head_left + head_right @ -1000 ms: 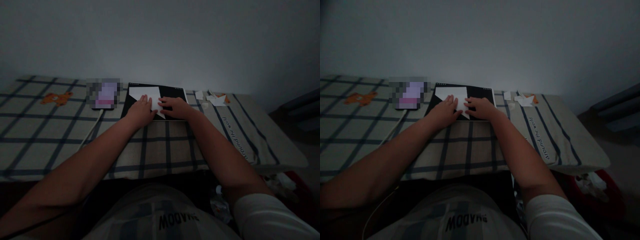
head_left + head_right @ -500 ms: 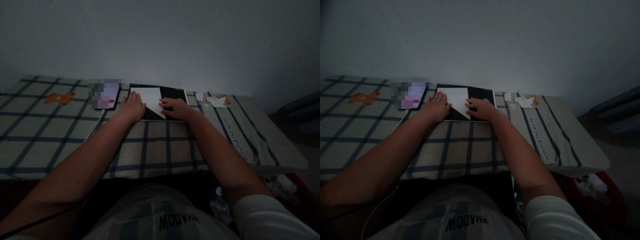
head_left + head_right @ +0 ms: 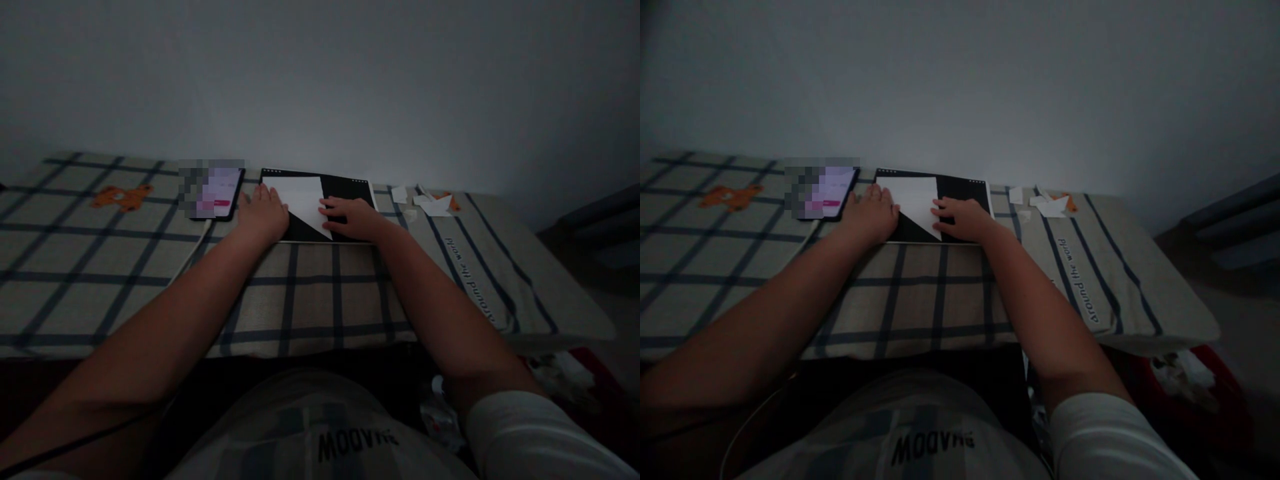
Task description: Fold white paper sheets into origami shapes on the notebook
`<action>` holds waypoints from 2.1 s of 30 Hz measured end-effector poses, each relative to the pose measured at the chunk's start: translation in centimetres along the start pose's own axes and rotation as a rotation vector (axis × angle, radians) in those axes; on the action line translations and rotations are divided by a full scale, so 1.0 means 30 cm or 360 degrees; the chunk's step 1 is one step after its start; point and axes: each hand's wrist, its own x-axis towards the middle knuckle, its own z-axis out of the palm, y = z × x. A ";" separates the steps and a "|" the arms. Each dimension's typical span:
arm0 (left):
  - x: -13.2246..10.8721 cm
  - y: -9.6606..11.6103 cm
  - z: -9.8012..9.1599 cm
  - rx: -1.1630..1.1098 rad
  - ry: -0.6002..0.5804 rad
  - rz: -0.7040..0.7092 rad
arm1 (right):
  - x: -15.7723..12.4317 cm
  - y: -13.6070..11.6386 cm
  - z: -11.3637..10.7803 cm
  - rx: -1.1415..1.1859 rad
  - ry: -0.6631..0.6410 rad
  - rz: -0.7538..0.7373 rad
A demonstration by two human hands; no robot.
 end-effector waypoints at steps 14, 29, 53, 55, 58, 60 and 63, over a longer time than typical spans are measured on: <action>-0.050 0.033 -0.045 0.0081 0.0147 0.0098 | 0.004 0.010 0.008 0.0047 0.0019 -0.0006; -0.135 0.148 -0.097 0.0266 -0.0008 0.0195 | 0.003 0.011 0.006 0.0029 0.0009 0.0000; -0.060 0.070 -0.071 0.0153 0.0028 -0.0036 | 0.007 0.020 0.009 0.0048 -0.0022 -0.0015; -0.063 0.072 -0.071 0.0140 0.0019 -0.0053 | 0.007 0.019 0.008 0.0041 -0.0030 -0.0008; -0.064 0.073 -0.067 0.0105 0.0034 -0.0054 | 0.006 0.018 0.008 0.0037 -0.0036 0.0000; -0.063 0.070 -0.064 0.0097 0.0046 -0.0040 | 0.006 0.019 0.009 0.0038 -0.0033 0.0002; -0.064 0.063 -0.060 0.0107 0.0069 -0.0008 | 0.005 0.020 0.011 0.0037 -0.0029 -0.0002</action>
